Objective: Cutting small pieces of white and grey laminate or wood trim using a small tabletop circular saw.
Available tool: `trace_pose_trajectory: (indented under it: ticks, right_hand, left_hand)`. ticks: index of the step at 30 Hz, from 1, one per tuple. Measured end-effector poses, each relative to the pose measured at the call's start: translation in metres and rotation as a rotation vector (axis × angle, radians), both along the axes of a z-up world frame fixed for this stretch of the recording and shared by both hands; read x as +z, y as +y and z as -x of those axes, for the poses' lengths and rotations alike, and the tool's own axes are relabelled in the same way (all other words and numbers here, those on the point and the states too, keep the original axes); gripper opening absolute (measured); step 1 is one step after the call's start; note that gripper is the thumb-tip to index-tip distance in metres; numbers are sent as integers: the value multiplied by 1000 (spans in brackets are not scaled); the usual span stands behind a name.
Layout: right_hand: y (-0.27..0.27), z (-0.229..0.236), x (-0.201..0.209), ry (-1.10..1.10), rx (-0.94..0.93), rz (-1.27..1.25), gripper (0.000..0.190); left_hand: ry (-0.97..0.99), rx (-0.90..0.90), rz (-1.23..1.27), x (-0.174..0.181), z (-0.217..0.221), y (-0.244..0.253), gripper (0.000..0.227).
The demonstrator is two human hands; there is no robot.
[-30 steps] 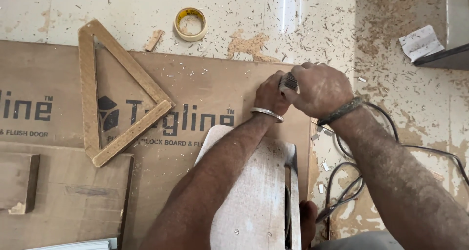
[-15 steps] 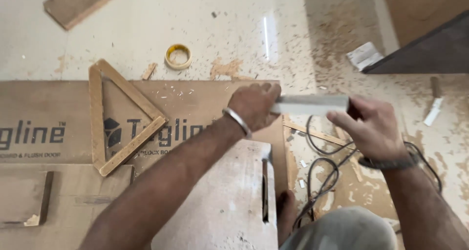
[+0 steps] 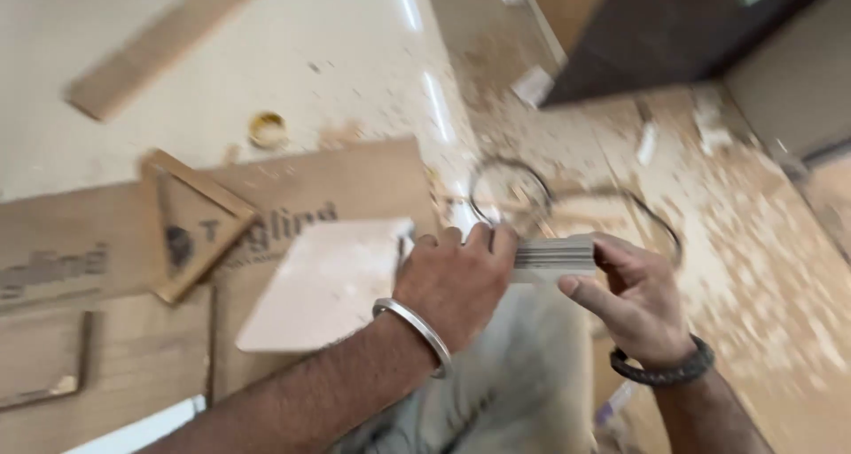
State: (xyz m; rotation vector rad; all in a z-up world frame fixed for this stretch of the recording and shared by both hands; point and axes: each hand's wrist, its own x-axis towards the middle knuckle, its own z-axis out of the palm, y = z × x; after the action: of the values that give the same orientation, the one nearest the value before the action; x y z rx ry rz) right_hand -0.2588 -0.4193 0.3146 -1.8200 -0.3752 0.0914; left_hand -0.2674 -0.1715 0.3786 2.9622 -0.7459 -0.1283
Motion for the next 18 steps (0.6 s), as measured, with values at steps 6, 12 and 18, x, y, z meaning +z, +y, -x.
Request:
trace_pose_trajectory:
  ticks: [6, 12, 18]
  right_hand:
    - [-52, 90, -46, 590, -223, -102, 35]
    - [-85, 196, -111, 930, -213, -134, 33]
    - [-77, 224, -113, 1050, -63, -53, 30]
  left_hand:
    - [206, -12, 283, -90, 58, -56, 33]
    - [573, -69, 385, -188, 146, -74, 17]
    - [530, -61, 284, -192, 196, -67, 18]
